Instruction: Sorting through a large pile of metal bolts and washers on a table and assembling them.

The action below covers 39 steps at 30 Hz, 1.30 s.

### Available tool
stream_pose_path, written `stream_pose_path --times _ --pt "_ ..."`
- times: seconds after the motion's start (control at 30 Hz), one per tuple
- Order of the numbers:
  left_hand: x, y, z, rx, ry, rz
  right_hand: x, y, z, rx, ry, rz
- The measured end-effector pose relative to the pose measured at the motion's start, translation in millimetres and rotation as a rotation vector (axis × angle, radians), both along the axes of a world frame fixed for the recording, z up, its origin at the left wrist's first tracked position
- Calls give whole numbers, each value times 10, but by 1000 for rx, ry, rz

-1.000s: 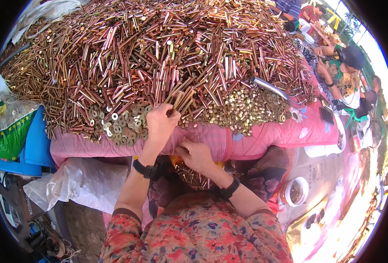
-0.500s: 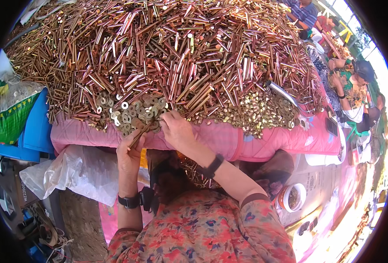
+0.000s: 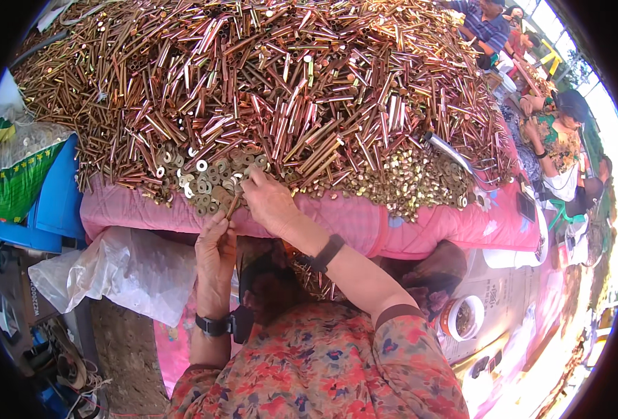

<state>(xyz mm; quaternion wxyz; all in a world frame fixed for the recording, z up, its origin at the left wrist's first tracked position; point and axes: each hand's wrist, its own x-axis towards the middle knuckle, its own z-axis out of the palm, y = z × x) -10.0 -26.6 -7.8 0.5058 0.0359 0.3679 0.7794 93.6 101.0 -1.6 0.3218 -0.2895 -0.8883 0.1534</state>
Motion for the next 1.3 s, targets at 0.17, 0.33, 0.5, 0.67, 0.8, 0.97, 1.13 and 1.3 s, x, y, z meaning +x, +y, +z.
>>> stream_pose_path --times 0.17,0.33,0.5,0.67,0.8,0.97,1.13,1.3 --pt "108 34 -41 -48 -8 30 60 9 33 -84 9 3" --pt "237 65 53 -77 72 9 207 -155 104 -317 332 -107" --pt "435 124 155 -62 115 -43 385 -284 105 -833 624 -62" --pt "558 167 99 -94 197 -197 405 -378 207 -534 719 -219" --pt "465 160 82 -108 152 -231 487 -392 163 -338 489 -158" --pt "290 153 118 -103 124 -126 354 -102 383 139 209 13" --pt "269 120 100 -118 109 -118 255 576 466 513 -266 -127" --pt "265 61 104 -151 116 -124 287 652 535 528 -317 -29"
